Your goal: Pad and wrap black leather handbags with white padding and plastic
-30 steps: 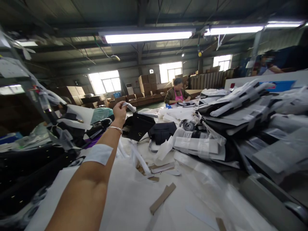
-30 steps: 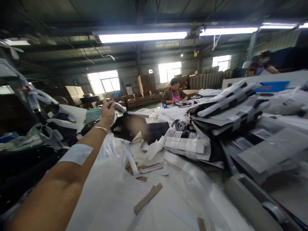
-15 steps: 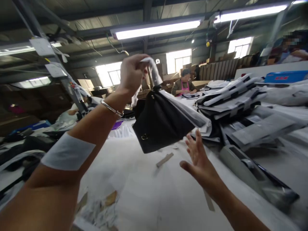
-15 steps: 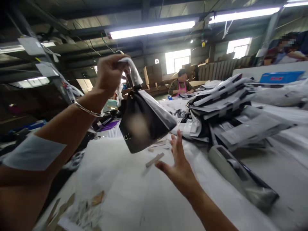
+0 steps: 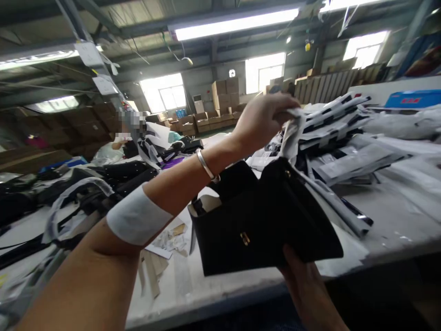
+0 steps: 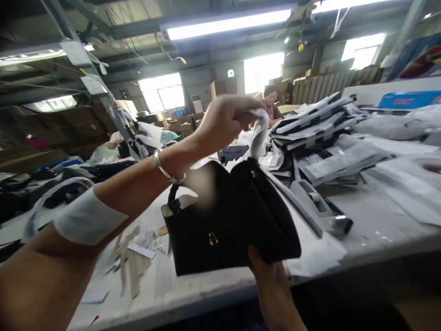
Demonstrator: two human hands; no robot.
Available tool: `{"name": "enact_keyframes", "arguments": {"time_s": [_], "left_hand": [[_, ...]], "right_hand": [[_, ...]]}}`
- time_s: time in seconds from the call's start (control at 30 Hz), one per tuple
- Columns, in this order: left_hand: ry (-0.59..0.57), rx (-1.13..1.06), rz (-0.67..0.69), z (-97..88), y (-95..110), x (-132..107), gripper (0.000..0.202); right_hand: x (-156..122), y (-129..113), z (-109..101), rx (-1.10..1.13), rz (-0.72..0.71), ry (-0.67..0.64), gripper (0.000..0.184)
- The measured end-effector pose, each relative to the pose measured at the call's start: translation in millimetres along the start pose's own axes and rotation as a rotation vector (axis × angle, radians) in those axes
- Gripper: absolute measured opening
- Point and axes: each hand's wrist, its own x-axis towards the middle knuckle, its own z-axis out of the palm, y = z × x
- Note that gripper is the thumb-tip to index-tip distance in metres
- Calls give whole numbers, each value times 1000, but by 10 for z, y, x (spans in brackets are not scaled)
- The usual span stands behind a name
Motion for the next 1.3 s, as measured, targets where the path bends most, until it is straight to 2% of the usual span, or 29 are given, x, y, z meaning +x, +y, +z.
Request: {"name": "enact_keyframes", "arguments": {"time_s": [0.07,0.17,0.23,0.3,0.37,0.43,0.53,0.63,0.73,0.8,0.83,0.9,0.97,1.03,1.1,1.13,1.2,1.3], "left_hand": [[-25,-47,-51,285,-147,-322,19],[-174,-115,-352,654,-380,-806,25],[-284,-117,-500,792,-500,-1087,28],[-335,-106,-555,819,-586,-1322,32],[-330,-76,-592,739,-649,-1525,40],[-293,-29,-654,576,-687,-1726,45],[-242,16,-768,265,-635,-2077,37],[-249,0,-864,18,-353,-2494,34],[-299,-25,-894,-50,121,-2923,39],[-380,-31,-889,13,434,-3193,47],[-421,-8,-895,69,563,-3320,56],[-498,77,-890,206,743,-3545,78],[-546,154,-862,329,827,-3707,88],[-566,172,-840,386,849,-3780,86],[-555,118,-827,347,825,-3758,76],[-526,78,-826,295,789,-3720,67],[-408,33,-842,153,638,-3618,48],[-186,117,-950,-33,155,-3489,37]], "right_hand": [[-315,121,-44,39,119,57,73],[-583,196,-31,239,464,138,77],[-627,195,11,390,674,173,84],[-609,179,56,494,794,179,89],[-571,165,86,583,880,153,88],[-532,162,100,635,928,93,83],[-479,173,106,650,959,10,80],[-455,211,88,658,950,-32,84],[-487,288,-32,571,924,-123,81],[-520,343,-191,369,860,-272,67],[-528,362,-284,220,777,-364,57],[-511,369,-465,-122,473,-469,39],[-429,322,-583,-411,35,-419,24],[-278,225,-601,-573,-391,-291,22],[-67,100,-521,-648,-662,-225,28],[55,38,-454,-679,-716,-212,29],[312,-63,-291,-740,-699,-209,27],[649,-104,-51,-835,-575,-299,29]]}}
